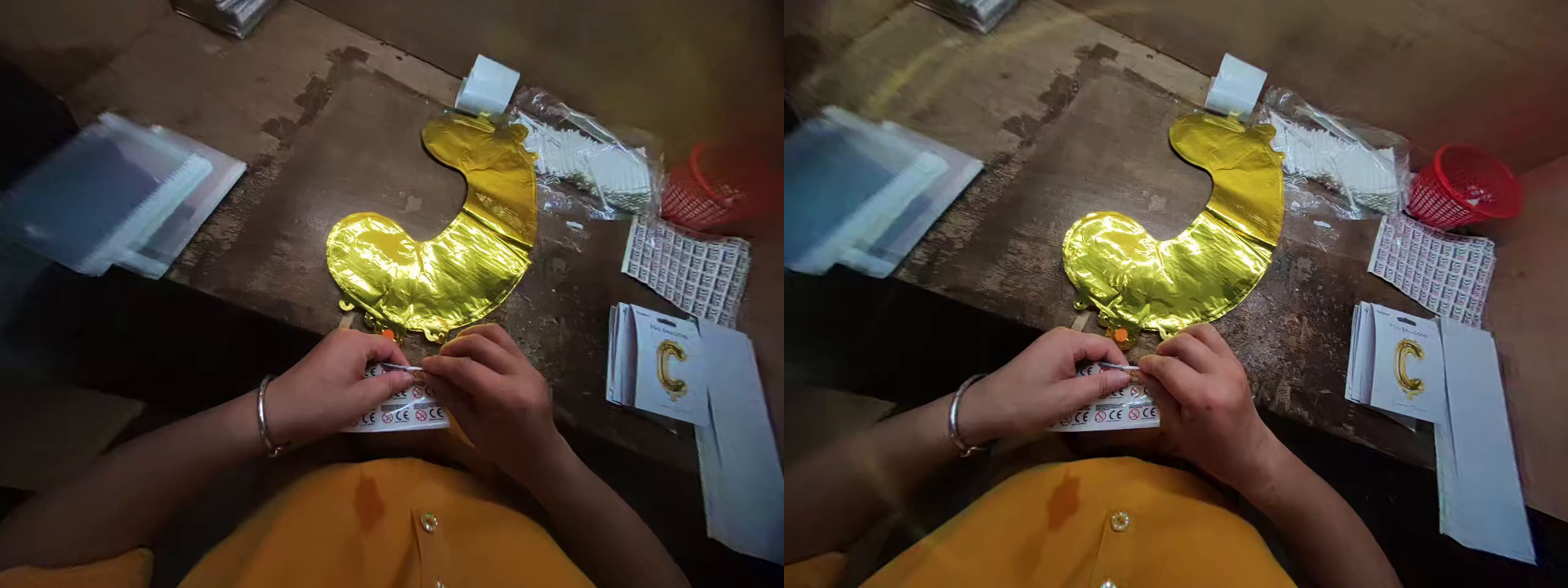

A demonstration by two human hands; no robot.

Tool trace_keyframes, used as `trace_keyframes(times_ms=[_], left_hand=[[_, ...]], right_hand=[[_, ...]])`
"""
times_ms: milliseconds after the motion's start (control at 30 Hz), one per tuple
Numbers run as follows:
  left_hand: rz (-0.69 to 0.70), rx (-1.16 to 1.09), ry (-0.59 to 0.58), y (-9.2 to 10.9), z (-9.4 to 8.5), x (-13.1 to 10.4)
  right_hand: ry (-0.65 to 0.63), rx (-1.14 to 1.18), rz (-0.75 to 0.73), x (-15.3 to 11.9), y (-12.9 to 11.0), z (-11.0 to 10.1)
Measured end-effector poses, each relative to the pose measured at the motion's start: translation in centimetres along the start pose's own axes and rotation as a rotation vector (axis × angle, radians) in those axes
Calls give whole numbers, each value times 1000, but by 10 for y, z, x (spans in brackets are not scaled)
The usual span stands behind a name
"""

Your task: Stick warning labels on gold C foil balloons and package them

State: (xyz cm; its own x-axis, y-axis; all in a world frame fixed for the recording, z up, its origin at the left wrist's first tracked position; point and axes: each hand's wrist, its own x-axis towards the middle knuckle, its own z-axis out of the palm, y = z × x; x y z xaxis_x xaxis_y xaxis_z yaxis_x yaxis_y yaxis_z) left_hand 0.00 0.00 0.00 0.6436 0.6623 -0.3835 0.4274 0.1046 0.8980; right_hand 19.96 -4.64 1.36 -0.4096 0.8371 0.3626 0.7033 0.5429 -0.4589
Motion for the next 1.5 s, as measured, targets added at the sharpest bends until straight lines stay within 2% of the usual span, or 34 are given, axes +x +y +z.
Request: trace_keyframes(times_ms=[133, 300, 667, 800, 967, 1100, 1233, 1300, 1367, 1433, 1500], left_hand=[[-82, -143, -50, -1, -1, 1], [-105, -260, -69, 0, -2, 2], [-174, -377, -127, -8, -3, 4], [-194, -475, -183, -9, -4, 3], [-147, -415, -170, -9, -7, -2], [-215, -515, -197, -10, -6, 1], [-304, -692, -247, -17, -4, 7], [-320, -697, -238, -20, -4, 7], [-264, -531, -203, -20, -5, 3], [-58, -172, -112, -19, -6, -3], [258, 288, 53, -18, -6, -9]], right_hand=[[42, -73, -181, -8, 9, 4], [49, -197, -351, -11, 16, 3], [47, -330, -608, -3, 15, -3], [54, -291, -594, 0, 17, -5], [-19, -207, -502, 5, 20, -6], [-38, -245, -584, 7, 21, -6], [21, -245, -687, 6, 18, -10], [96, -199, -604, 5, 14, -11], [226, -142, -353, 6, 12, -11], [312, -77, -10, 14, 14, -9], [241, 30, 271, 26, 21, -4]])
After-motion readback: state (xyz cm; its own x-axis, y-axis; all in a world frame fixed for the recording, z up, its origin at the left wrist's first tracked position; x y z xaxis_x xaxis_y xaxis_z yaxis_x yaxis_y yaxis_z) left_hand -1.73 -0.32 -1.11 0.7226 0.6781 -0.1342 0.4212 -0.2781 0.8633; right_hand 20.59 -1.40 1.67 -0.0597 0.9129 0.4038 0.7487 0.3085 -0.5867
